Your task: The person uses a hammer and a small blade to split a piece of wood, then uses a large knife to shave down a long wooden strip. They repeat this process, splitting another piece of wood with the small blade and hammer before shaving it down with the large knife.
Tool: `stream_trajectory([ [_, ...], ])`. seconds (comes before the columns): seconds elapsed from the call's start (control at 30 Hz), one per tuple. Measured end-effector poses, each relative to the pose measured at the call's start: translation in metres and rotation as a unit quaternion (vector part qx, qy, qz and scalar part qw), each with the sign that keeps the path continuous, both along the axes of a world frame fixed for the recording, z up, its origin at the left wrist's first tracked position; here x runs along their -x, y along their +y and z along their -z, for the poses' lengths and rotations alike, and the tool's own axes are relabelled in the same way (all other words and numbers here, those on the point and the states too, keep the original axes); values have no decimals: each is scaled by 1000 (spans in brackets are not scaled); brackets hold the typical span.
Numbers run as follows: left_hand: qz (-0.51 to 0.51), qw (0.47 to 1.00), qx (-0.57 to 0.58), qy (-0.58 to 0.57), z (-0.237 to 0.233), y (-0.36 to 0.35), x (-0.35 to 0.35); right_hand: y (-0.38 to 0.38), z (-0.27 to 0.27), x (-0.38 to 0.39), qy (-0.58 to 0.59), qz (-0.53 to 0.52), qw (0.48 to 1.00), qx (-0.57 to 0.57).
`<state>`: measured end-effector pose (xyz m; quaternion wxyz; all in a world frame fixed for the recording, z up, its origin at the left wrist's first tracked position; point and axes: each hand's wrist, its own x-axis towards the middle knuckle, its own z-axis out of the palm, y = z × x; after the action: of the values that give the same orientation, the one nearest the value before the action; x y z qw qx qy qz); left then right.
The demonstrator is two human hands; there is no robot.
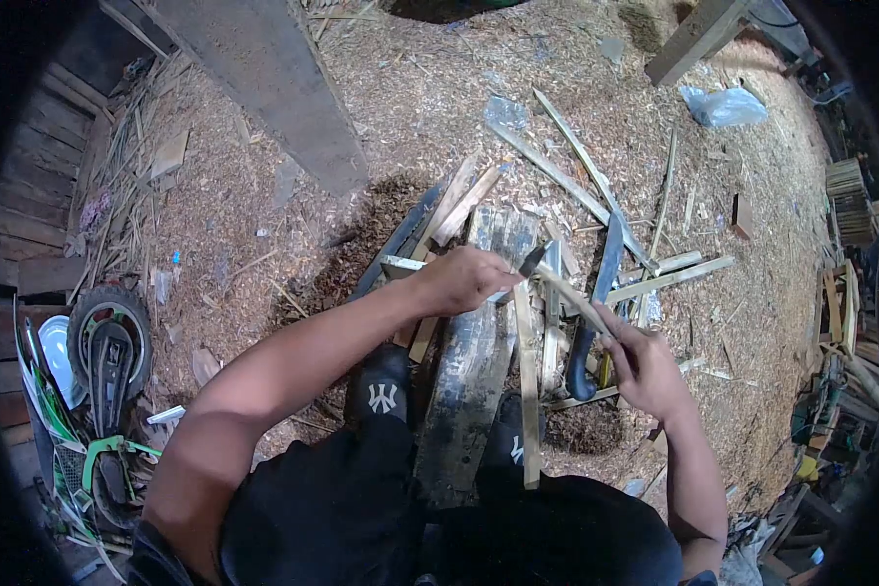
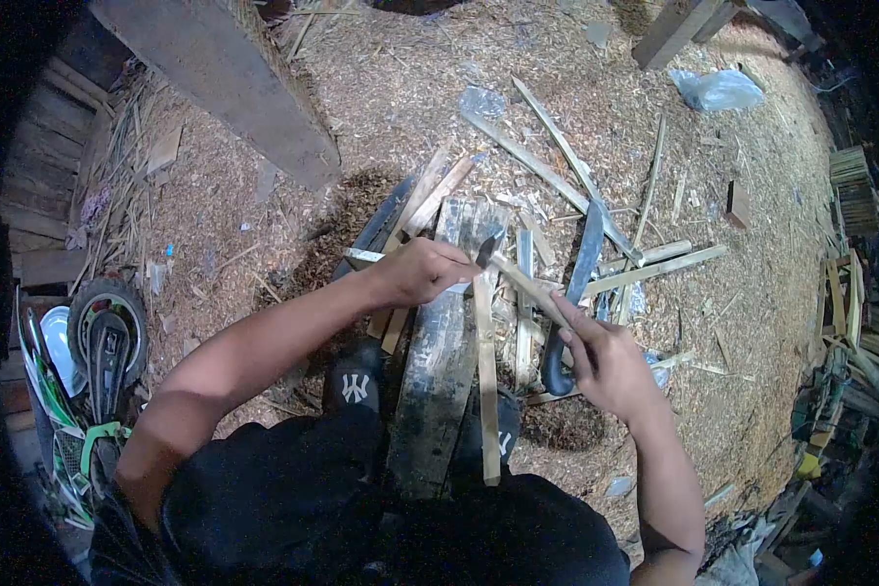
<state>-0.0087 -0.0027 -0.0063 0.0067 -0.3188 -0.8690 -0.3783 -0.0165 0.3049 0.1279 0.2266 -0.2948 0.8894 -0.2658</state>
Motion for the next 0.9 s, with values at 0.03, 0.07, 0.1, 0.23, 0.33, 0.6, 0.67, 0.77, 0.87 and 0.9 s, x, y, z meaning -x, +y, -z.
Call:
stream_trajectory([
  [0.03,-12,1000,-22,-6,-2,0,-1,0,-2,0,-7,30,999,19],
  [0.07,-22,999,-45,-13,-3,1,-3,0,-4,-1,-15,62,997,37],
  [0.1,-23,999,-46,-14,-3,0,-3,-2,-6,-4,-18,86,994,58],
  [0.23,-11,999,-14,-31,-1,2,0,4,3,-1,-4,15,1000,7],
  [0.33,-25,1000,-4,-15,-1,2,-3,1,-3,-5,-23,91,993,69],
  [0.6,-14,998,-22,-57,10,1,-4,1,-6,-3,-25,43,999,-5],
  [0.67,-94,942,-118,-300,39,2,-4,4,3,-7,-1,86,992,91],
  [0.77,-15,1000,-4,7,7,2,-1,10,16,-4,29,-15,999,18],
  [0.87,2,1000,-2,-10,4,0,-1,5,4,-9,-43,82,995,47],
  [0.9,2,1000,-3,-12,3,0,-2,5,6,-13,-46,82,995,46],
])
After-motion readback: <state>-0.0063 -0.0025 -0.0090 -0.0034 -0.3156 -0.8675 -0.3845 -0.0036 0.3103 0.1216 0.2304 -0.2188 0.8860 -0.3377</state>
